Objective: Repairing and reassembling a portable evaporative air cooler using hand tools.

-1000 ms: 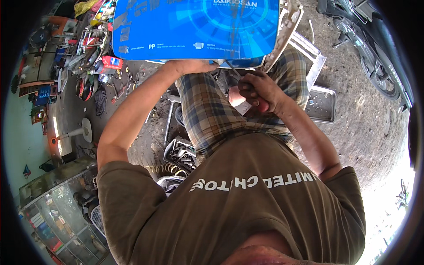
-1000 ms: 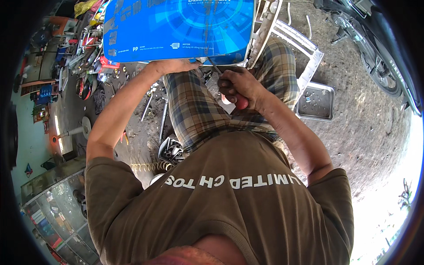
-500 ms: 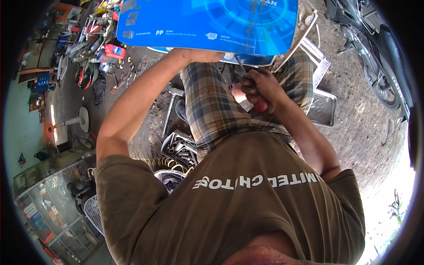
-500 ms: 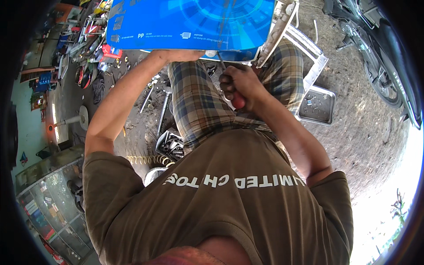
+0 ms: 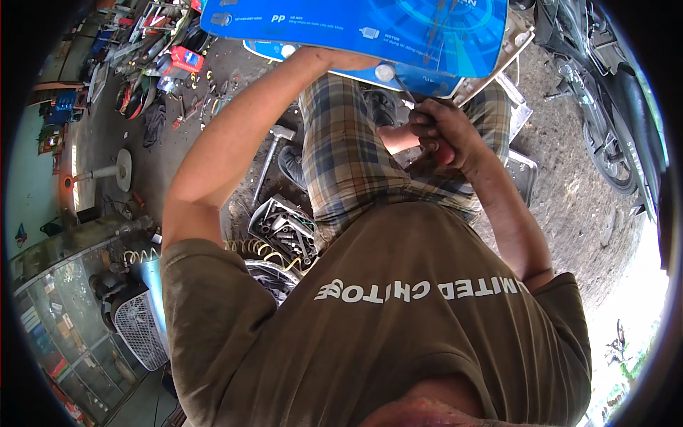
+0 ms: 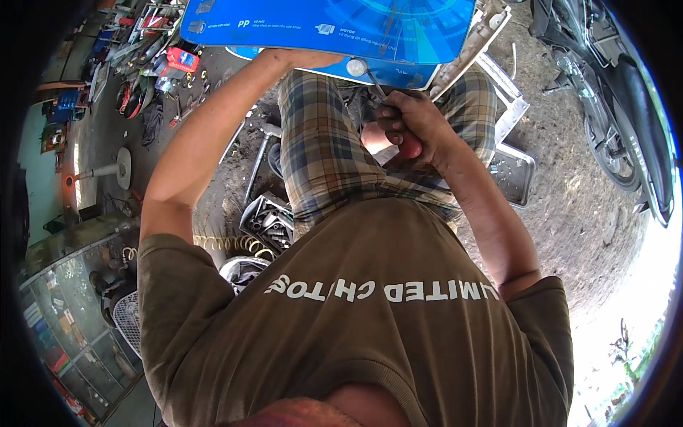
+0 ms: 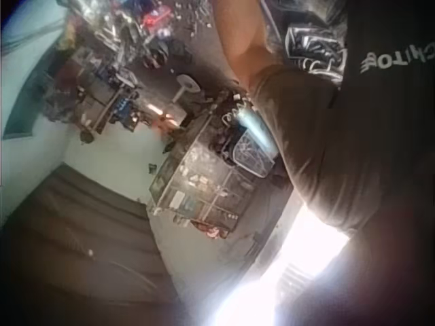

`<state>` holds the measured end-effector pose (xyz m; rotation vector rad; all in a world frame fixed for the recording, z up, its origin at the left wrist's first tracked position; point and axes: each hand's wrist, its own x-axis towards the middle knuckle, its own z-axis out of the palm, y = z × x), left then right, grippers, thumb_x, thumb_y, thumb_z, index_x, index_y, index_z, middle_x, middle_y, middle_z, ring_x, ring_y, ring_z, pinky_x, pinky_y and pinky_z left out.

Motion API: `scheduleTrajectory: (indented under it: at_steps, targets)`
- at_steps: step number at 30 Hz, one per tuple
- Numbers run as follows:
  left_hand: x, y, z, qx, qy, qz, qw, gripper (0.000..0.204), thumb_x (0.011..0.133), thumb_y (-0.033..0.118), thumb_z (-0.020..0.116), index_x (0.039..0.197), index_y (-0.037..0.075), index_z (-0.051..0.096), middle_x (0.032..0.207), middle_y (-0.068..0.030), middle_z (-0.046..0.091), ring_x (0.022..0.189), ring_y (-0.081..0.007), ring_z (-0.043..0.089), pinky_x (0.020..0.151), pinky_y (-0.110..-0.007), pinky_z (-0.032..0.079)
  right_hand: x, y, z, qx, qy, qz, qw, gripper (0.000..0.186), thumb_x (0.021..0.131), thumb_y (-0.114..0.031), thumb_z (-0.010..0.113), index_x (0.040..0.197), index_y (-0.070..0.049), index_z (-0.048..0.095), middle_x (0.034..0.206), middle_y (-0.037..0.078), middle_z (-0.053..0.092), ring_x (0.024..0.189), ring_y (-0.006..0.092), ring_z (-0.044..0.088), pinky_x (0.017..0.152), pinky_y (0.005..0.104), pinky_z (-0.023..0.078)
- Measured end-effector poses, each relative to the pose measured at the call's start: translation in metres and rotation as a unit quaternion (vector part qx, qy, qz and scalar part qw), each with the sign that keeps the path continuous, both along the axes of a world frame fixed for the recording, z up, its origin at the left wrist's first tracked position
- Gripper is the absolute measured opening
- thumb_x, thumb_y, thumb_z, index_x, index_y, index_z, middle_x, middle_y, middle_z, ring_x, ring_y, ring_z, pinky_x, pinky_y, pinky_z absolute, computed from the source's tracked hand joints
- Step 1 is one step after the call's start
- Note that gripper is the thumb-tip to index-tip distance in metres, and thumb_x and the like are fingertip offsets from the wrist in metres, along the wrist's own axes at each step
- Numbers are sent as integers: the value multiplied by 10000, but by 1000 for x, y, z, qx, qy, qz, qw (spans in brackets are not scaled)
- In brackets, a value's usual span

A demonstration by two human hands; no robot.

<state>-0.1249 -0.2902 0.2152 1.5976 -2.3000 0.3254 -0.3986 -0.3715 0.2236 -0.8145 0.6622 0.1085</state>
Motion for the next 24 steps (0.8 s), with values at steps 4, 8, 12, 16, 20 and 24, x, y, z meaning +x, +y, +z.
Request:
scheduleTrajectory:
  at_steps: [4,8,12,16,20,24]
  targets:
    - [12,0,-18,-79,-466,67,879,211,1060,243,434,987,163,616,882,36,654,801,-133,623,780,-340,557,4,6,2,-11,2,-16,1000,191,1022,-131,524,837,-106,485,706,-2,445,537,99,406,441,260,375]
    - [15,-9,-19,129,-348,112,922,239,1088,290,400,1112,169,604,1012,10,685,916,-142,640,895,-339,556,5,10,-4,-8,-21,-15,1000,180,1022,-129,527,847,-98,494,711,9,466,549,111,422,450,272,381]
    - [-1,0,-7,121,-410,132,895,270,1097,308,392,1160,160,608,1030,-17,686,962,-152,638,920,-343,549,5,22,-2,-12,1,-42,999,158,1022,-132,517,872,-82,511,727,26,506,565,127,447,467,302,407]
    - [-23,6,23,124,-549,135,816,282,1098,300,384,1154,148,615,1017,-15,681,930,-162,638,911,-351,550,11,46,-17,-21,2,-103,994,111,1030,-153,490,984,-60,528,755,53,551,572,161,487,493,353,449]
    - [-8,9,26,214,31,130,968,271,1073,322,460,1112,133,651,1063,-24,696,931,-177,646,913,-367,551,26,77,-36,-15,-7,-165,986,151,1043,-164,454,1122,-58,528,808,83,590,605,206,552,523,406,497]
    - [4,3,2,156,71,131,976,284,1041,355,538,1139,131,685,1146,-49,713,982,-203,667,934,-387,549,31,89,-55,7,-65,-165,984,182,1045,-148,472,1183,-50,538,869,101,610,704,241,637,583,404,540]
